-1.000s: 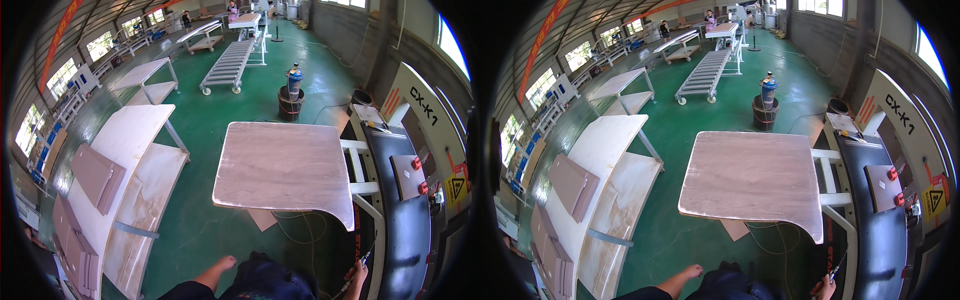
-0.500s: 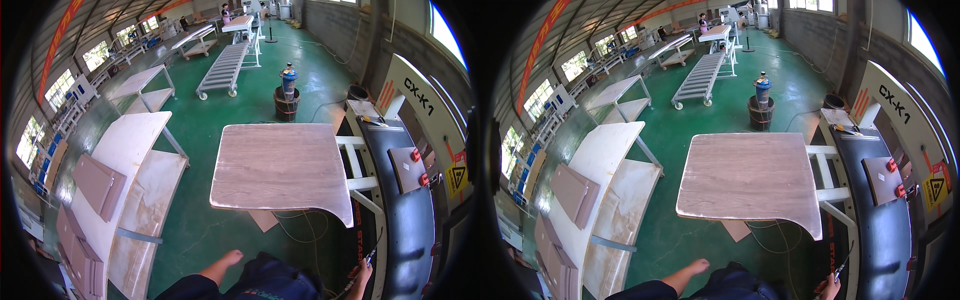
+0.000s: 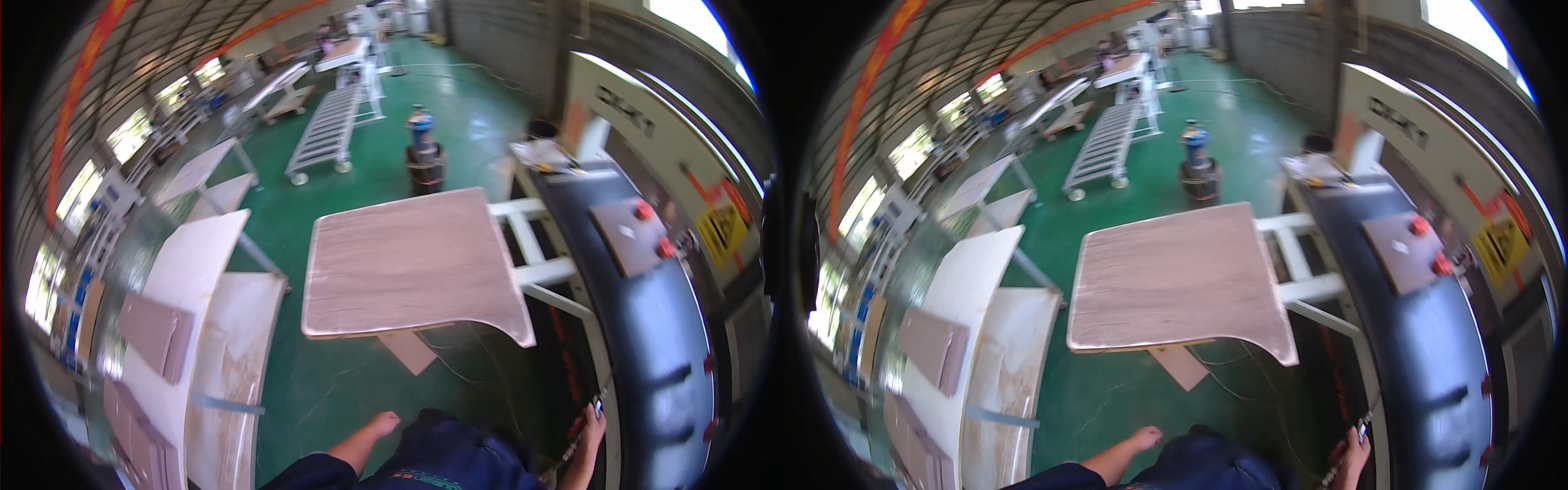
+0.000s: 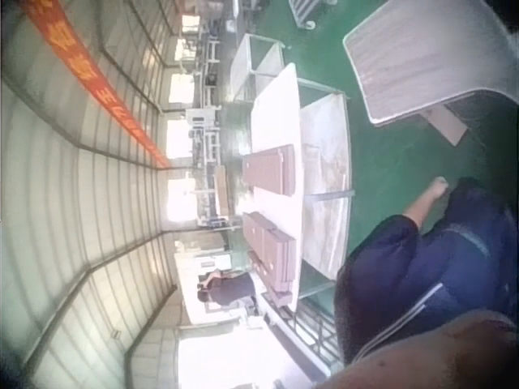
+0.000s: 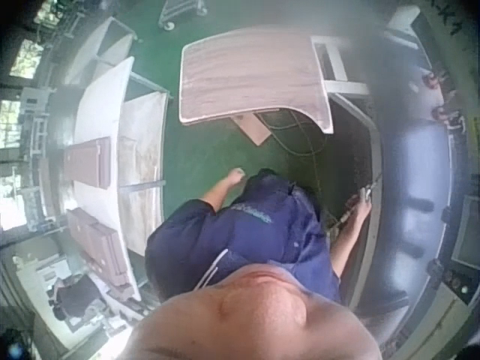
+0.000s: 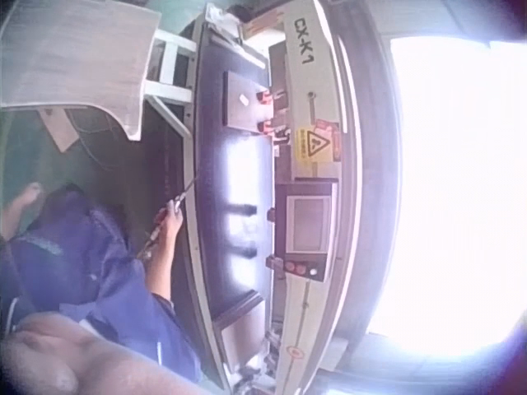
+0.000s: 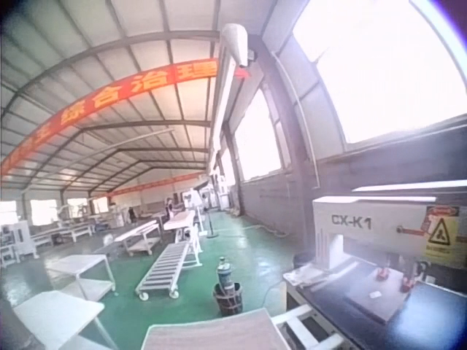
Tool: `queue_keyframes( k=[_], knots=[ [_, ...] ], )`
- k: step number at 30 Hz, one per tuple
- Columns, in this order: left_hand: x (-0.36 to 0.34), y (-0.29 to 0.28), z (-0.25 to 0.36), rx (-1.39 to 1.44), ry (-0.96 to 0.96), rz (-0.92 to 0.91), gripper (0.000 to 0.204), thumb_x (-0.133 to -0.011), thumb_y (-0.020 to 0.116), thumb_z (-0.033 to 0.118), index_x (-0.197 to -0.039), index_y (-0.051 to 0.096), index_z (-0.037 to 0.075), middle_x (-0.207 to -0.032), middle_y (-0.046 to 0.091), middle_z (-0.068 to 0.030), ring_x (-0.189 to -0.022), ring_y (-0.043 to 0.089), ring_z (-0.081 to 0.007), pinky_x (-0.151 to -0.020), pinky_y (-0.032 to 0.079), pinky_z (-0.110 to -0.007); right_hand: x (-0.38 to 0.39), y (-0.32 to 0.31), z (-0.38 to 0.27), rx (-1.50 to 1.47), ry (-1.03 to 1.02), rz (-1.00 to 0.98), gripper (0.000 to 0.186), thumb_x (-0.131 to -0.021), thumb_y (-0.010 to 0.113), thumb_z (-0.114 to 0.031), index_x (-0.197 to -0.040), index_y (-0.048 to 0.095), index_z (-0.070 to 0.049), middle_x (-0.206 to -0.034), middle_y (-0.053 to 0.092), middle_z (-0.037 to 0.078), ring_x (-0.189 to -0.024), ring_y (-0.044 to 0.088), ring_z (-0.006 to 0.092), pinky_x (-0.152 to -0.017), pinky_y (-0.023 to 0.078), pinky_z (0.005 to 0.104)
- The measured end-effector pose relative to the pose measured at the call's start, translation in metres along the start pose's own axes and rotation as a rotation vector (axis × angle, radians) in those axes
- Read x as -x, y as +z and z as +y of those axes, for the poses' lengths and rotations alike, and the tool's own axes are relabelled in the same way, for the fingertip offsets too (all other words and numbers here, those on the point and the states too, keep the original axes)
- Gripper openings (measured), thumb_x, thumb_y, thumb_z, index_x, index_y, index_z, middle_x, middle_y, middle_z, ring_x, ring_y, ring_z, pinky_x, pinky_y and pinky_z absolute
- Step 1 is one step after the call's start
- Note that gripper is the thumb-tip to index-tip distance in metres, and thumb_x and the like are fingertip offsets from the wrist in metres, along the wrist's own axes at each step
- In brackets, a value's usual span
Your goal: The person places wooden panels onto a drilling machine, aligns them against the machine fence, and presses a button to start the drilling cycle. Between panels, the person uses an air nozzle to blow dust off the work surface.
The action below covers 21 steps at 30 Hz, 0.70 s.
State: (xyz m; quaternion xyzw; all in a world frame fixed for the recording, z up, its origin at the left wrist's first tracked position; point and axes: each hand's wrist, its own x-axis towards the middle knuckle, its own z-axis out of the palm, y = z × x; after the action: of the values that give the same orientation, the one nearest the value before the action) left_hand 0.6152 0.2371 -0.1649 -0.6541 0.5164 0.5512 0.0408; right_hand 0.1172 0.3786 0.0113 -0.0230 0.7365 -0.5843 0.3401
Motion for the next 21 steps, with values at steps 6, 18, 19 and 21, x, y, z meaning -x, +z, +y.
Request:
queue_keyframes(
  k=[6, 18, 19, 21],
  knots=[
    [0.032, 0.019, 0.030, 0.142, -0.103, 0.038, 0.019, -0.086, 0.058, 0.018, -0.095, 0.065, 0.003, -0.080, 0.066, -0.0076, -0.068, 0.061, -0.0164, -0.061, 0.051, -0.031, 0.004, -0.016, -0.015, 0.026, 0.004, -0.114, 0.022, -0.090, 0.060, -0.026, -0.087, 0.050, -0.007, -0.054, 0.053, 0.005, -0.040, 0.050, 0.0177, -0.037, 0.042, 0.0315],
    [0.199, 0.014, 0.425, 0.424, 1.047, -0.179, 0.040, -0.090, 0.056, 0.031, -0.121, 0.051, 0.005, -0.099, 0.061, -0.0089, -0.087, 0.059, -0.0187, -0.080, 0.048, -0.033, 0.011, -0.090, -0.013, 0.099, 0.027, -0.130, 0.027, -0.093, 0.058, -0.027, -0.079, 0.051, -0.005, -0.058, 0.056, 0.005, -0.045, 0.051, 0.0148, -0.044, 0.041, 0.0295],
    [0.242, 0.012, 0.473, 0.505, 1.235, -0.170, 0.052, -0.087, 0.055, 0.034, -0.128, 0.047, 0.003, -0.108, 0.060, -0.0130, -0.094, 0.060, -0.0222, -0.086, 0.048, -0.036, 0.008, -0.096, -0.011, 0.113, 0.051, -0.105, 0.027, -0.093, 0.058, -0.027, -0.079, 0.051, -0.005, -0.058, 0.056, 0.005, -0.045, 0.051, 0.0148, -0.044, 0.041, 0.0295],
    [0.298, 0.002, 0.545, 0.496, 1.769, -0.107, 0.068, -0.083, 0.056, 0.040, -0.134, 0.041, -0.003, -0.119, 0.056, -0.0180, -0.104, 0.059, -0.0254, -0.090, 0.047, -0.040, 0.006, -0.112, -0.001, 0.097, 0.041, -0.110, 0.027, -0.093, 0.057, -0.027, -0.079, 0.050, -0.005, -0.058, 0.056, 0.006, -0.044, 0.051, 0.0149, -0.043, 0.041, 0.0290]
  ],
)
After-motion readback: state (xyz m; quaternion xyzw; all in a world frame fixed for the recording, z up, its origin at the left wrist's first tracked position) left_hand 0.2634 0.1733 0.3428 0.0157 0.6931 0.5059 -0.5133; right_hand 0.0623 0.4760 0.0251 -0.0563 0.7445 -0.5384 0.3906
